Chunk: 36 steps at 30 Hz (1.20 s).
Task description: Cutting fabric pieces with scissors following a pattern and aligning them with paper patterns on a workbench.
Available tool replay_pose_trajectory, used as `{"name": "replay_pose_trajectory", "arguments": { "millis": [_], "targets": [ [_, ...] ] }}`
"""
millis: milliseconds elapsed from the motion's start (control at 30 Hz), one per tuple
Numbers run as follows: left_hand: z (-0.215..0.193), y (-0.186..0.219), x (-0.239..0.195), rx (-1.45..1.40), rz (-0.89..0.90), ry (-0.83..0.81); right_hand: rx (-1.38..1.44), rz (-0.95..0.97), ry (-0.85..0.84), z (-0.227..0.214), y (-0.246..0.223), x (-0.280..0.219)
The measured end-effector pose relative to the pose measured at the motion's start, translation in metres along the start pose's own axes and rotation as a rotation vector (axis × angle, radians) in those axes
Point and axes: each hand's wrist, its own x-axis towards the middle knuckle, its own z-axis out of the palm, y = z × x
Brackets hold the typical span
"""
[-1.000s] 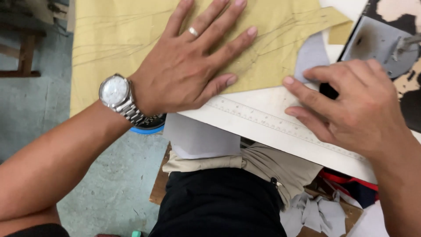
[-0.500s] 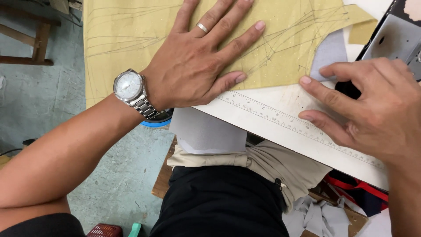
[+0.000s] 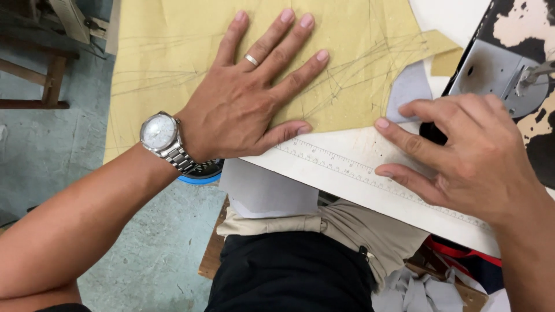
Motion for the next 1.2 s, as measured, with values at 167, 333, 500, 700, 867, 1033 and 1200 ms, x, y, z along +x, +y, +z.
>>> {"name": "replay_pose_trajectory", "arguments": {
  "millis": [167, 333, 500, 700, 867, 1033, 1200],
  "targets": [
    [0.003, 0.0, -0.001, 0.035, -0.004, -0.024, 0.02, 0.01, -0.008, 0.001, -0.001, -0.003],
    [0.001, 0.001, 0.001, 0.011, 0.003, -0.01, 0.026, 0.0, -0.003, 0.002, 0.001, -0.002],
    [-0.001, 0.001, 0.001, 0.012, 0.009, 0.004, 0.042, 0.0, -0.018, 0.0, -0.001, 0.0],
    [-0.009, 0.004, 0.005, 0.084, 0.018, 0.017, 0.063, 0.013, -0.01, -0.001, -0.002, 0.003],
    [-0.026, 0.012, 0.035, 0.258, 0.149, -0.09, 0.091, 0.012, -0.007, 0.002, 0.0, 0.003],
    [-0.031, 0.012, 0.053, 0.231, 0.238, -0.145, 0.153, 0.053, 0.011, 0.008, 0.008, 0.008],
    [-0.034, 0.017, 0.057, 0.239, 0.245, -0.135, 0.036, 0.13, -0.014, -0.004, 0.016, 0.029]
  ]
}}
